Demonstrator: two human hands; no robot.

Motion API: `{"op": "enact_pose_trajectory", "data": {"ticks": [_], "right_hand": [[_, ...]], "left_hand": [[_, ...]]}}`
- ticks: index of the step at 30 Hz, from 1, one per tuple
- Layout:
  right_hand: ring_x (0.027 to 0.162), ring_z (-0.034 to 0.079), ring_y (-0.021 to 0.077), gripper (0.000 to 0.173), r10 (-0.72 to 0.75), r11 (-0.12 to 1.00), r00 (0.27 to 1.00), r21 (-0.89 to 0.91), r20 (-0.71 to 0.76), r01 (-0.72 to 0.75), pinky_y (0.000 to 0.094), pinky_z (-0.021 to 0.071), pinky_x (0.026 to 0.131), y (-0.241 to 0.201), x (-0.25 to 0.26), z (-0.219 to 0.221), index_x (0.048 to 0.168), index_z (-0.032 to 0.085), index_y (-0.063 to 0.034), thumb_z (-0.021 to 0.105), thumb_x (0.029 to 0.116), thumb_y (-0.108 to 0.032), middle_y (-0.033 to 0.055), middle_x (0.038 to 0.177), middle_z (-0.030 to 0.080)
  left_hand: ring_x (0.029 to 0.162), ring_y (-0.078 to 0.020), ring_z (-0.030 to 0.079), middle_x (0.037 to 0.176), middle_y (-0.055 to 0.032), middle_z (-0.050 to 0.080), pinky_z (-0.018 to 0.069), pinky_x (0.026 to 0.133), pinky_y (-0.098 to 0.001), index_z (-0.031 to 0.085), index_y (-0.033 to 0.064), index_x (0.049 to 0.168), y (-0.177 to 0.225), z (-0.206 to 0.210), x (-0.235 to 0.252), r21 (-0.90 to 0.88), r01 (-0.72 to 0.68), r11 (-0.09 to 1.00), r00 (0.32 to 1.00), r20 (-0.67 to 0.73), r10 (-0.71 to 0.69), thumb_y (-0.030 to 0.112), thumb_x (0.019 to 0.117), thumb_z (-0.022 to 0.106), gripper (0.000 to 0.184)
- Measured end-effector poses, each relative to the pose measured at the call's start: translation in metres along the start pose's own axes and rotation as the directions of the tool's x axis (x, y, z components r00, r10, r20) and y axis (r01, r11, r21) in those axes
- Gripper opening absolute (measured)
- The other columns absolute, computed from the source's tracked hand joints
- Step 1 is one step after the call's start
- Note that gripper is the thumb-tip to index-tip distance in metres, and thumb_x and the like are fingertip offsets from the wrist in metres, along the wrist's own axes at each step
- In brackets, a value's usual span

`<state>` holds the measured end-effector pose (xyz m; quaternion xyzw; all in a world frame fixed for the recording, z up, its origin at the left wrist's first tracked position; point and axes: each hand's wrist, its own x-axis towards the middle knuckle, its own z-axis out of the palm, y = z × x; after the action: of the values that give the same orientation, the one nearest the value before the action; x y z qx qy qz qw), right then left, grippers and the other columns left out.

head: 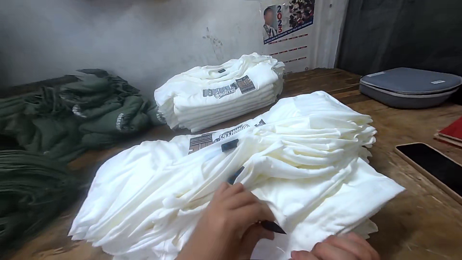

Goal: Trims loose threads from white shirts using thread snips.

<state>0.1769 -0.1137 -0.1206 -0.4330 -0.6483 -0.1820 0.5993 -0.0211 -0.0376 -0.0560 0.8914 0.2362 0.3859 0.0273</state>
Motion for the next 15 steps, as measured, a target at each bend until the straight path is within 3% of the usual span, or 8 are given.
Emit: {"op": "enact_pose_trajectory", "data": {"ticks": [2, 4, 5, 7, 9, 12, 13, 15], "right_hand": [[0.107, 0.058, 0.0123, 0.022, -0.03, 0.998, 0.987, 0.062, 0.155, 0.021, 0.0312, 0.0356, 0.107, 0.007, 0.0, -0.007, 0.088, 0.069, -0.018, 0.06, 0.1012, -0.034, -0.0006, 0.097, 0.066], [0.113, 0.063, 0.0193, 0.042, -0.06, 0.996, 0.942, 0.081, 0.33, 0.035, 0.0378, 0.0292, 0.111, 0.013, 0.004, -0.013, 0.072, 0.067, -0.0149, 0.054, 0.1028, -0.039, 0.0038, 0.099, 0.077], [0.111, 0.065, 0.0201, 0.048, -0.051, 0.997, 0.933, 0.069, 0.356, 0.027, 0.0382, 0.0293, 0.111, 0.013, 0.006, -0.014, 0.066, 0.064, -0.0145, 0.052, 0.1028, -0.042, 0.004, 0.094, 0.078], [0.096, 0.067, 0.019, 0.046, 0.024, 0.998, 0.966, 0.051, 0.257, -0.038, 0.0351, 0.0399, 0.104, 0.007, 0.01, -0.015, 0.064, 0.059, -0.0124, 0.055, 0.1014, -0.039, 0.0054, 0.079, 0.072], [0.091, 0.063, 0.0187, 0.033, 0.148, 0.988, 0.975, -0.073, 0.168, -0.138, 0.0308, 0.0481, 0.09, -0.002, 0.016, -0.012, 0.075, 0.065, -0.0106, 0.064, 0.0966, -0.035, 0.0081, 0.085, 0.068], [0.097, 0.064, 0.0252, 0.019, 0.232, 0.946, 0.957, -0.269, 0.176, -0.18, 0.039, 0.0491, 0.084, -0.008, 0.022, -0.001, 0.09, 0.08, -0.0166, 0.076, 0.0865, -0.034, 0.0116, 0.102, 0.072], [0.096, 0.064, 0.0238, 0.013, 0.232, 0.948, 0.96, -0.258, 0.156, -0.187, 0.0396, 0.047, 0.084, -0.009, 0.02, 0.002, 0.087, 0.081, -0.0188, 0.075, 0.0869, -0.031, 0.0097, 0.101, 0.073], [0.095, 0.061, 0.015, 0.012, 0.237, 0.963, 0.967, -0.151, 0.094, -0.221, 0.0303, 0.0441, 0.086, -0.007, 0.014, 0.003, 0.085, 0.078, -0.0191, 0.073, 0.0918, -0.028, 0.0051, 0.095, 0.069]], "left_hand": [[0.079, -0.006, 0.066, 0.091, -0.0017, 0.07, 0.0569, 0.07, -0.0226, 0.071, 0.0086, 0.119, 0.0, -0.011, 0.006, -0.123, 0.129, 0.984, 0.979, 0.172, -0.107, 0.053, 0.0905, 0.072, 0.053], [0.073, -0.0068, 0.06, 0.088, -0.0019, 0.067, 0.0536, 0.065, -0.0231, 0.064, 0.0058, 0.132, -0.002, -0.014, 0.017, -0.079, 0.161, 0.984, 0.979, 0.138, -0.149, 0.041, 0.0902, 0.074, 0.056], [0.07, -0.008, 0.061, 0.086, 0.0, 0.067, 0.0544, 0.063, -0.0258, 0.066, 0.0096, 0.13, -0.004, -0.013, 0.025, 0.033, 0.189, 0.981, 0.981, 0.04, -0.19, 0.029, 0.0892, 0.073, 0.046], [0.064, -0.0147, 0.063, 0.078, -0.0007, 0.065, 0.0556, 0.057, -0.0354, 0.067, 0.0105, 0.12, -0.011, -0.007, 0.047, 0.219, 0.265, 0.939, 0.957, -0.175, -0.23, 0.009, 0.0849, 0.074, 0.035], [0.066, -0.0218, 0.064, 0.078, -0.0065, 0.063, 0.0555, 0.057, -0.0416, 0.065, 0.0044, 0.103, -0.027, 0.006, 0.063, 0.328, 0.209, 0.921, 0.954, -0.275, -0.118, -0.002, 0.0825, 0.072, 0.023], [0.074, -0.0232, 0.067, 0.08, -0.0066, 0.065, 0.0574, 0.063, -0.0411, 0.071, 0.0076, 0.088, -0.048, 0.022, 0.065, 0.36, -0.047, 0.932, 0.991, -0.097, 0.088, -0.001, 0.0778, 0.072, 0.013], [0.08, -0.0208, 0.068, 0.085, -0.0042, 0.066, 0.0581, 0.069, -0.0394, 0.072, 0.0104, 0.09, -0.047, 0.022, 0.062, 0.332, -0.082, 0.94, 0.993, -0.058, 0.107, 0.003, 0.0789, 0.07, 0.014], [0.095, -0.0134, 0.065, 0.1, 0.002, 0.068, 0.0567, 0.084, -0.0348, 0.074, 0.017, 0.109, -0.037, 0.012, 0.05, 0.227, -0.084, 0.97, 0.995, -0.031, 0.093, 0.016, 0.0883, 0.067, 0.022]]}}
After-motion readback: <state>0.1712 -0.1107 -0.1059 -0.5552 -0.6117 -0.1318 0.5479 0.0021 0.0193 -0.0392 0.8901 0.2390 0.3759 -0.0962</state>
